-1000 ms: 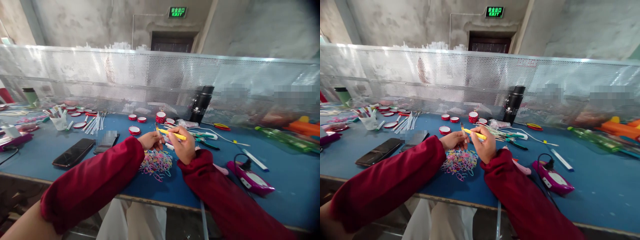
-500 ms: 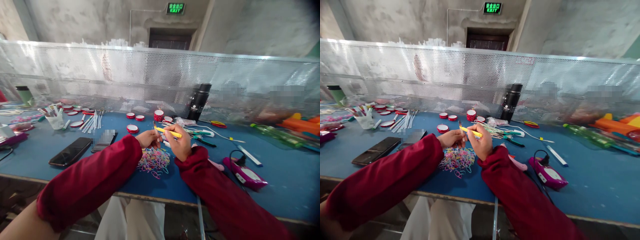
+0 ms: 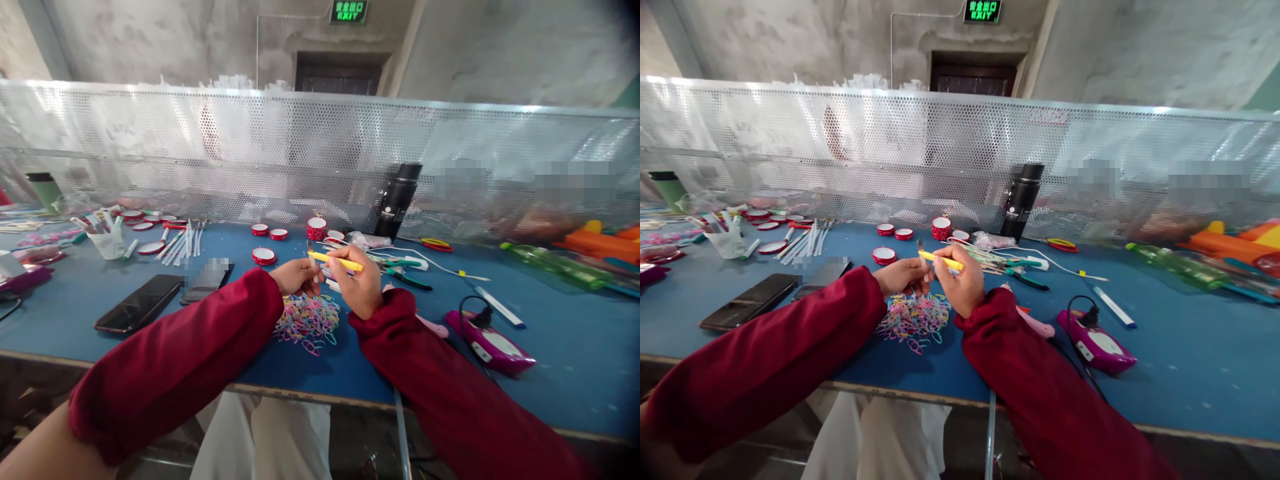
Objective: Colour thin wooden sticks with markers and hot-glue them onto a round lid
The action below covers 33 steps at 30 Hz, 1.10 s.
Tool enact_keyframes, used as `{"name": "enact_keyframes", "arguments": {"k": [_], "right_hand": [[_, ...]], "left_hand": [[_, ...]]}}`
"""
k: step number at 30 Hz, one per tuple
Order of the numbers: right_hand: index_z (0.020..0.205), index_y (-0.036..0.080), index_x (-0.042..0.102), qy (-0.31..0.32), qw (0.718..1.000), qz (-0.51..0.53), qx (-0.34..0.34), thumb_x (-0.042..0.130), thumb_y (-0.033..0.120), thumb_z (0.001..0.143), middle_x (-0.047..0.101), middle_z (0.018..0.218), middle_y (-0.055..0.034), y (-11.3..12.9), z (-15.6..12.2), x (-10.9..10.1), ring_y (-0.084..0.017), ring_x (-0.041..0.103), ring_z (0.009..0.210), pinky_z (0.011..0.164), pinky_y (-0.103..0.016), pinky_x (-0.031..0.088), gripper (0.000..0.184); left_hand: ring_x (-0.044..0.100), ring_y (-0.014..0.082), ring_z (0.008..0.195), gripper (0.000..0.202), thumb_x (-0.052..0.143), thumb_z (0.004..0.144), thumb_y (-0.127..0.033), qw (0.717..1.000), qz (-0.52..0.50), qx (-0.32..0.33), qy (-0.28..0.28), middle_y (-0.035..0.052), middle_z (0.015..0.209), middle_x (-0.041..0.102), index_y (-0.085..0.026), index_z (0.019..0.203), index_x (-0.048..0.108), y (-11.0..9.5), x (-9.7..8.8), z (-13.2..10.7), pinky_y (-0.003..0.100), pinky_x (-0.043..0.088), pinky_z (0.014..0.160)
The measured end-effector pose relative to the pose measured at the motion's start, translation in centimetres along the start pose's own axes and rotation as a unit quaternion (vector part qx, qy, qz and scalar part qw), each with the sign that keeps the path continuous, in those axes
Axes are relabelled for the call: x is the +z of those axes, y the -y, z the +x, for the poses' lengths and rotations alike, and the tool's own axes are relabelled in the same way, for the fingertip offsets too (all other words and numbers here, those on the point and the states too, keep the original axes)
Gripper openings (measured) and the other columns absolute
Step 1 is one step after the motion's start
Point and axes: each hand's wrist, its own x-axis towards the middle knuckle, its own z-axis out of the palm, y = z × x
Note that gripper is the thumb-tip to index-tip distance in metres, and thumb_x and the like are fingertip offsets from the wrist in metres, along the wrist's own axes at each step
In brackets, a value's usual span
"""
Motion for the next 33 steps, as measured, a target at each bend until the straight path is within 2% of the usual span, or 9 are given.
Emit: {"name": "enact_keyframes", "arguments": {"k": [7,13,20,26,33], "right_hand": [[0.087,0.022,0.061,-0.025,1.0,-0.003,-0.002,0.057,0.028,0.086,0.068,0.079,-0.0016,-0.38,0.16,-0.23,-0.018,0.064,0.073,0.069,-0.032,0.05,0.008],[0.088,0.022,0.061,-0.006,1.0,0.008,-0.005,0.056,0.029,0.087,0.067,0.078,-0.0011,-0.33,-0.02,0.05,-0.017,0.062,0.067,0.061,-0.03,0.048,0.009],[0.085,0.022,0.061,-0.038,0.999,-0.01,-0.019,0.056,0.028,0.086,0.067,0.079,-0.0015,-0.49,0.34,-0.2,-0.018,0.064,0.072,0.068,-0.031,0.049,0.008],[0.089,0.021,0.061,-0.025,1.0,0.004,-0.016,0.056,0.028,0.087,0.067,0.079,-0.0015,-0.28,0.14,-0.01,-0.017,0.063,0.069,0.065,-0.031,0.049,0.008],[0.086,0.021,0.061,-0.04,0.999,-0.007,-0.019,0.056,0.027,0.087,0.067,0.078,-0.0012,-0.52,0.28,-0.19,-0.017,0.063,0.072,0.068,-0.031,0.049,0.007]], "left_hand": [[0.054,0.007,0.046,0.025,0.04,0.093,-0.034,1.0,-0.003,0.003,-0.007,0.0014,0.06,0.061,-0.014,0.083,0.052,-0.24,-0.02,-0.15,0.016,0.029,0.04],[0.055,0.0075,0.046,0.026,0.038,0.094,-0.035,1.0,0.003,0.005,-0.007,0.0014,0.061,0.061,-0.015,0.083,0.051,-0.01,0.01,-0.01,0.016,0.03,0.04],[0.054,0.0073,0.046,0.026,0.043,0.092,-0.039,1.0,-0.006,0.005,-0.008,0.001,0.061,0.061,-0.015,0.083,0.052,-0.02,-0.1,0.01,0.016,0.029,0.041],[0.054,0.0076,0.046,0.025,0.039,0.093,-0.034,1.0,-0.001,-0.003,-0.006,0.0014,0.061,0.061,-0.015,0.082,0.052,-0.1,-0.04,-0.07,0.017,0.029,0.041],[0.054,0.0078,0.047,0.025,0.041,0.093,-0.035,1.0,-0.002,0.003,-0.01,0.0018,0.062,0.061,-0.015,0.084,0.053,-0.15,-0.04,-0.1,0.017,0.03,0.042]]}}
